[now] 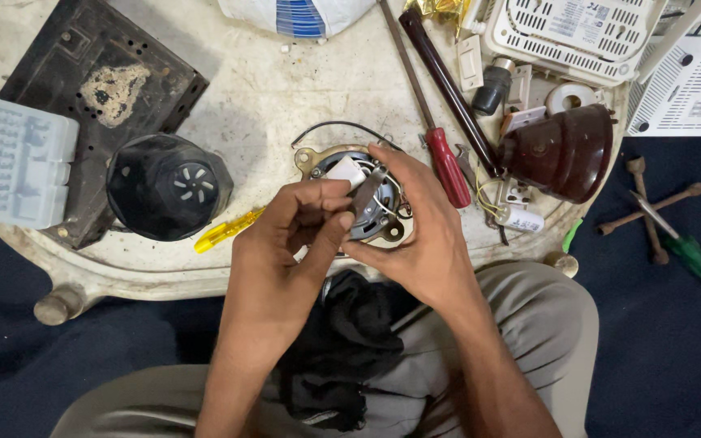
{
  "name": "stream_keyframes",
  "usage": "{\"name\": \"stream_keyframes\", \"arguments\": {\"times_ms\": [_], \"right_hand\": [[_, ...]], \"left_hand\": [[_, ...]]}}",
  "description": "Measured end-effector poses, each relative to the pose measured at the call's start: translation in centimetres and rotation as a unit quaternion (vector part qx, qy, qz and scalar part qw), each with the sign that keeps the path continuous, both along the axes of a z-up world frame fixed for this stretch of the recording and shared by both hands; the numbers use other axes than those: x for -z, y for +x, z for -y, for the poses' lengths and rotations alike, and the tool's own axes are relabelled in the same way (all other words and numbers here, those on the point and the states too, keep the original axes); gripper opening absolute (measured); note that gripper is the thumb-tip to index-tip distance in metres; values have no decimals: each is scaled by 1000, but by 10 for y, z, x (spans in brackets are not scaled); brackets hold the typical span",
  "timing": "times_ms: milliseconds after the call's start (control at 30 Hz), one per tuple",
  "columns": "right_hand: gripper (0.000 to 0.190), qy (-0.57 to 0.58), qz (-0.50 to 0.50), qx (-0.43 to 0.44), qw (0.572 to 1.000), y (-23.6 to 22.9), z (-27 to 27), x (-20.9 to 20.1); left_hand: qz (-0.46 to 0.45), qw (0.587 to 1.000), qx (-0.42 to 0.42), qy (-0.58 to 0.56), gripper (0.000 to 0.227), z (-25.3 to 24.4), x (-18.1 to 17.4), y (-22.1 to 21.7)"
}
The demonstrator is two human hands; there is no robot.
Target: The person disassembles a small electric motor by removing the fan cover and then proceeds to adjust internal components, including wires and a white cylindrical part. The person reassembles the motor by placing the fan cover back on.
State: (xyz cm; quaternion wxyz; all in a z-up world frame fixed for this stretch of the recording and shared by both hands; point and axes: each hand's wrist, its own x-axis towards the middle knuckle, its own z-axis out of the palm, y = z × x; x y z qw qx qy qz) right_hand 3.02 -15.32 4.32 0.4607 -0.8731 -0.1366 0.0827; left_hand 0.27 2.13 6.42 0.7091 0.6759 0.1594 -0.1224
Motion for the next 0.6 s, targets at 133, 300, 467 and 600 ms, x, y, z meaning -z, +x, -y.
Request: {"name": "stream_keyframes", "arguments": {"times_ms": [133,300,467,600], "right_hand": [[97,-3,6,1,1000,0,-1,1],[99,-28,11,7,1000,0,0,3],[100,-10,4,21,1000,-5,1,5],[95,1,-5,44,999,-13,4,8]], "left_hand": [[19,996,-20,-82,27,0,-1,1],[-3,983,-81,-163,27,-12,-4,-3],[45,989,-121,-76,31,-24,-1,-14],[64,986,-143,60,27,-24,19,-19]]}}
